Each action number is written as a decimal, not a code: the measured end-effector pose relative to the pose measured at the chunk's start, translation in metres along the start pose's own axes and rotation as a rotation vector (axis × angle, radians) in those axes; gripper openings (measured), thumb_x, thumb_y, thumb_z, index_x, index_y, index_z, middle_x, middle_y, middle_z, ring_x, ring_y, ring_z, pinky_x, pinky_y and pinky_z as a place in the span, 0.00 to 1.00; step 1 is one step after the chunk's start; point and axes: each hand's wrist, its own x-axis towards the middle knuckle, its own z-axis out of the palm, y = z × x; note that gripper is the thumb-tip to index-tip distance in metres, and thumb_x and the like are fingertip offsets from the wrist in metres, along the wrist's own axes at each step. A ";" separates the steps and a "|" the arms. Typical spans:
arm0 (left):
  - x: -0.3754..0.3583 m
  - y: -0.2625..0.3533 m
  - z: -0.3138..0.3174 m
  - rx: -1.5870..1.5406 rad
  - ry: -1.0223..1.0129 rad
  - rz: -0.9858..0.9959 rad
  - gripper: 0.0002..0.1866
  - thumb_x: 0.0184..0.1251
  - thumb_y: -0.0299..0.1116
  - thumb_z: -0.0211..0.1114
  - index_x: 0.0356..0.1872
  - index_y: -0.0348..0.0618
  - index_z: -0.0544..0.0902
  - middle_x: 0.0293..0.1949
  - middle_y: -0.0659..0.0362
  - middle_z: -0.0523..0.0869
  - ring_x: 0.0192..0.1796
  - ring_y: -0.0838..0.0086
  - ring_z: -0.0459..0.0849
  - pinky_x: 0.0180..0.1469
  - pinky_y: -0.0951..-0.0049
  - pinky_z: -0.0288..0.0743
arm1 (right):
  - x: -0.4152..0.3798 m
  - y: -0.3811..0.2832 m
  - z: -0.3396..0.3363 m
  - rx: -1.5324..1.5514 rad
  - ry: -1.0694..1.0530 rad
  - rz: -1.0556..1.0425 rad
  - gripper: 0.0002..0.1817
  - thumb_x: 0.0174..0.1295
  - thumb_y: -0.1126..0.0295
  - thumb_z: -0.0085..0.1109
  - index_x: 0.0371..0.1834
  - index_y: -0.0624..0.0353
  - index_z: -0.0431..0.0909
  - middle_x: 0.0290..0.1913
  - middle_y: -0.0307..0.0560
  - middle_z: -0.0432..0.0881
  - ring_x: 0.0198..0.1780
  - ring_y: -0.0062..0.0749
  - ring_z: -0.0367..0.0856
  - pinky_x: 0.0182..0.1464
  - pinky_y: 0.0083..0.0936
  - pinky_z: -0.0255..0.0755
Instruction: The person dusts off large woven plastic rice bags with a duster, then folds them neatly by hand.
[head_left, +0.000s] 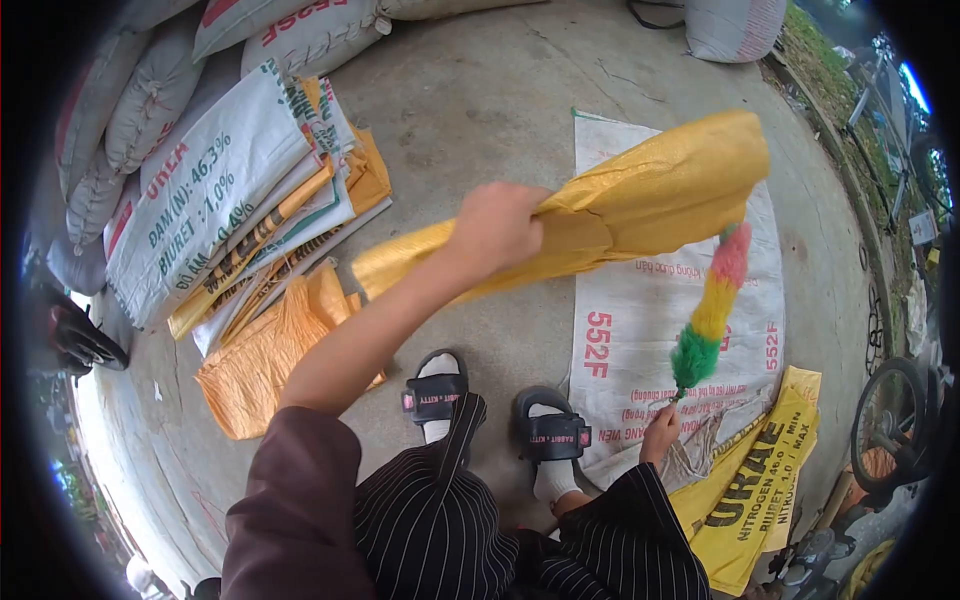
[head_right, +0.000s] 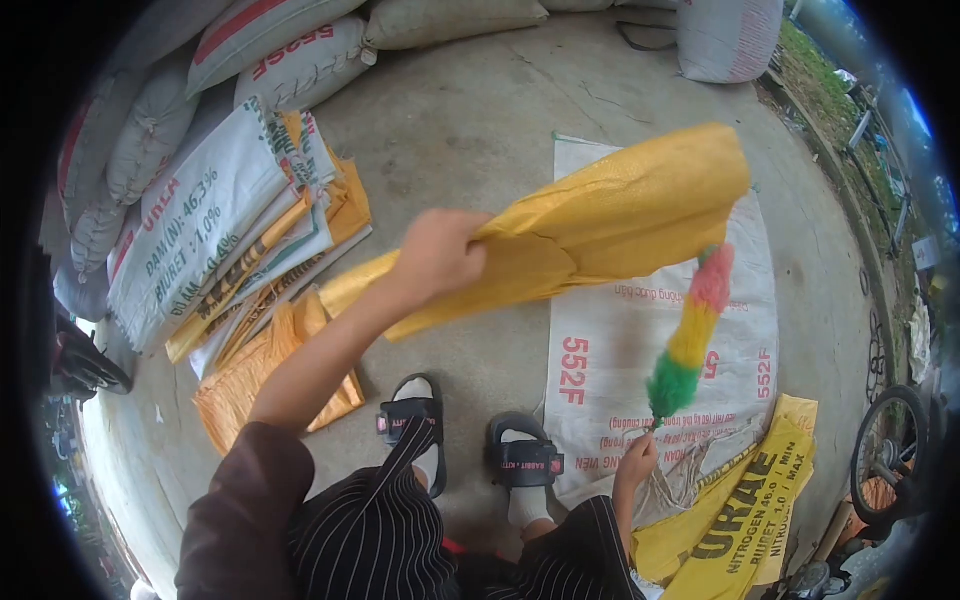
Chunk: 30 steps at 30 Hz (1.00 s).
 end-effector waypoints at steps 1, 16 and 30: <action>-0.020 -0.014 -0.039 0.046 0.088 0.055 0.15 0.42 0.27 0.55 0.35 0.44 0.82 0.28 0.48 0.81 0.32 0.55 0.80 0.37 0.59 0.74 | 0.002 0.002 0.000 0.045 0.004 0.060 0.21 0.66 0.63 0.41 0.15 0.61 0.64 0.14 0.33 0.61 0.19 0.17 0.58 0.21 0.20 0.53; -0.509 -0.198 -0.141 1.041 0.143 -0.756 0.30 0.50 0.33 0.65 0.58 0.50 0.69 0.62 0.51 0.63 0.65 0.58 0.60 0.63 0.53 0.55 | -0.004 -0.043 0.050 -0.083 -0.233 -0.141 0.20 0.66 0.65 0.42 0.16 0.63 0.63 0.15 0.37 0.62 0.20 0.19 0.58 0.23 0.23 0.54; -0.425 -0.188 -0.004 0.520 -0.064 -0.881 0.41 0.43 0.23 0.59 0.65 0.46 0.56 0.69 0.52 0.50 0.70 0.56 0.49 0.65 0.48 0.50 | -0.031 -0.064 0.049 -0.366 -0.316 -0.376 0.17 0.65 0.67 0.43 0.20 0.67 0.68 0.15 0.44 0.66 0.20 0.23 0.63 0.24 0.26 0.58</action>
